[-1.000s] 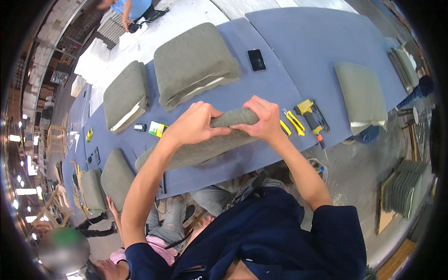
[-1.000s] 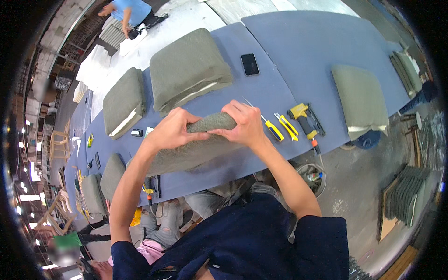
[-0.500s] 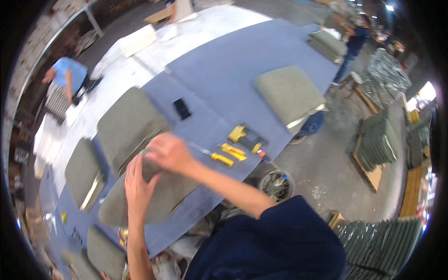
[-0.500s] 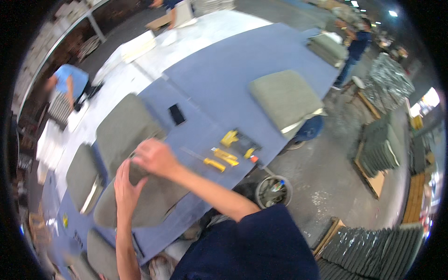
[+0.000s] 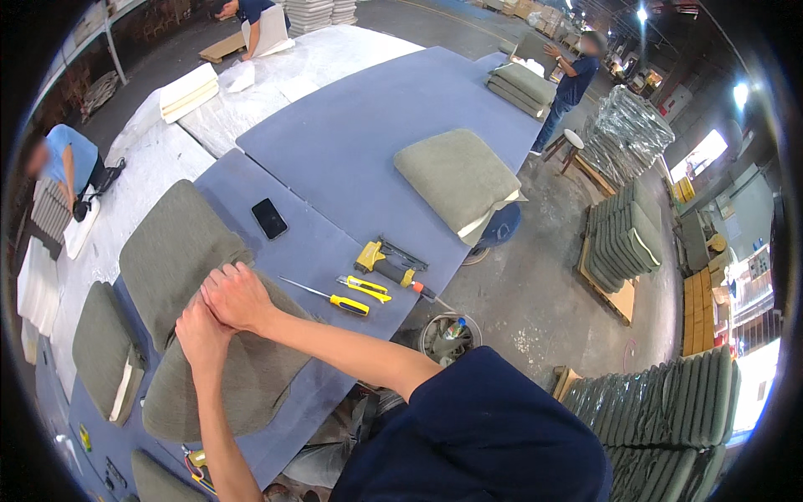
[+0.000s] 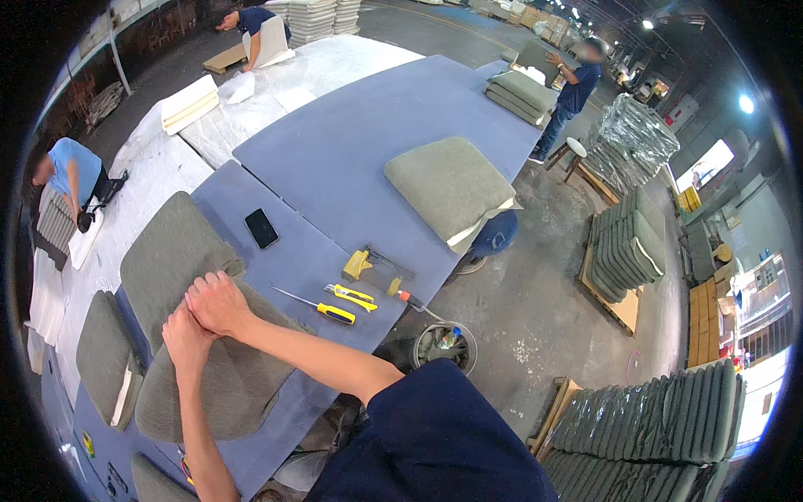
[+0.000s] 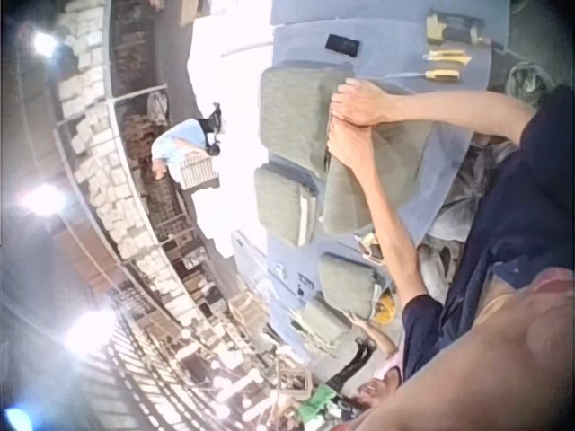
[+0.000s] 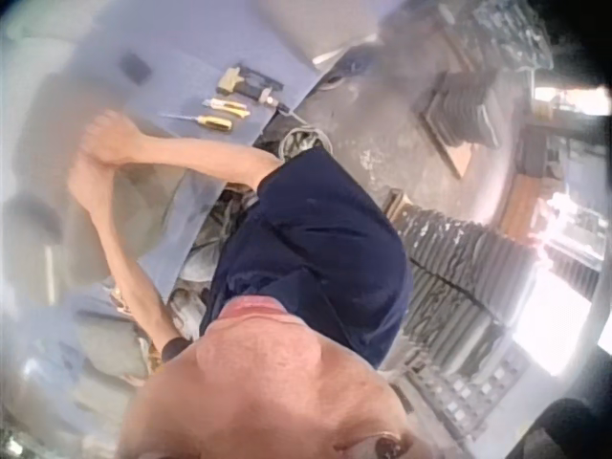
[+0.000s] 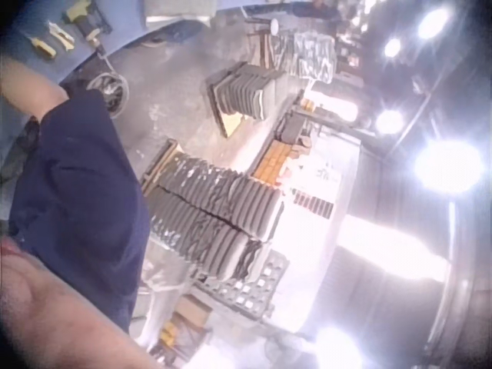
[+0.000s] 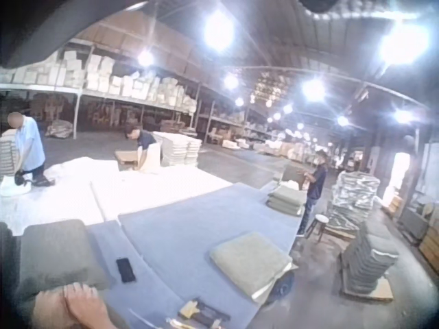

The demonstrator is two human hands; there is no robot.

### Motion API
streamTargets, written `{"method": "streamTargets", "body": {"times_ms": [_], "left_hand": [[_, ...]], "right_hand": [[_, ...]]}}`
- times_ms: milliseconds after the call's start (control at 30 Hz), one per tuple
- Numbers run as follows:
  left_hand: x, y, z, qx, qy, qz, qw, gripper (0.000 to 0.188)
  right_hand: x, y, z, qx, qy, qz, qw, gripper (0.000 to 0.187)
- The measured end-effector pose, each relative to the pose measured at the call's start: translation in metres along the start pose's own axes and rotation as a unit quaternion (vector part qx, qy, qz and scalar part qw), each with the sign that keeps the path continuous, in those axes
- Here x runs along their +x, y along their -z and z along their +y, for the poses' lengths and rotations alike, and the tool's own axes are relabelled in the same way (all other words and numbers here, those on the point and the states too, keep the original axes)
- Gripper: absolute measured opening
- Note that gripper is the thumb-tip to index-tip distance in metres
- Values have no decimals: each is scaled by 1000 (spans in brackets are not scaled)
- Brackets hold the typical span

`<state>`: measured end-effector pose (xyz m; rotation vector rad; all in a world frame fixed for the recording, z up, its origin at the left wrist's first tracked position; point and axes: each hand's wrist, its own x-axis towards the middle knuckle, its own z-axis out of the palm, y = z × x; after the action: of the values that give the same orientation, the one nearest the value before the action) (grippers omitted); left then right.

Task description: The person repeatedly folds and aligns green fabric covers over rectangular foam cushions on a large table. They smooth the fabric, tuck edges, and place finished units on the table while other workers handle materials in the background.

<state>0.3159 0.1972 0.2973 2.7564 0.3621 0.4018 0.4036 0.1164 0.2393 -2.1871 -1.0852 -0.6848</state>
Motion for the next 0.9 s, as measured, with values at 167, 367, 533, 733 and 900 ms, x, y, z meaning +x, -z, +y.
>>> {"method": "streamTargets", "body": {"times_ms": [167, 367, 533, 733, 900], "left_hand": [[-20, 20, -7, -17, -34, -84, 996, 57], [-127, 41, 65, 27, -32, -11, 999, 50], [-187, 22, 110, -71, -21, -20, 997, 27], [-201, 23, 111, -74, -28, 2, 997, 59], [-180, 38, 108, -59, -16, -125, 990, 40]], "right_hand": [[-21, 47, -8, 40, 39, -15, 998, 30], [-22, 124, 3, 285, -32, -350, 892, 41], [-50, -7, 61, 167, 60, -626, 759, 35], [-174, -162, 87, 53, 179, -558, 809, 66], [-182, -181, 80, 33, 213, -550, 807, 59]]}}
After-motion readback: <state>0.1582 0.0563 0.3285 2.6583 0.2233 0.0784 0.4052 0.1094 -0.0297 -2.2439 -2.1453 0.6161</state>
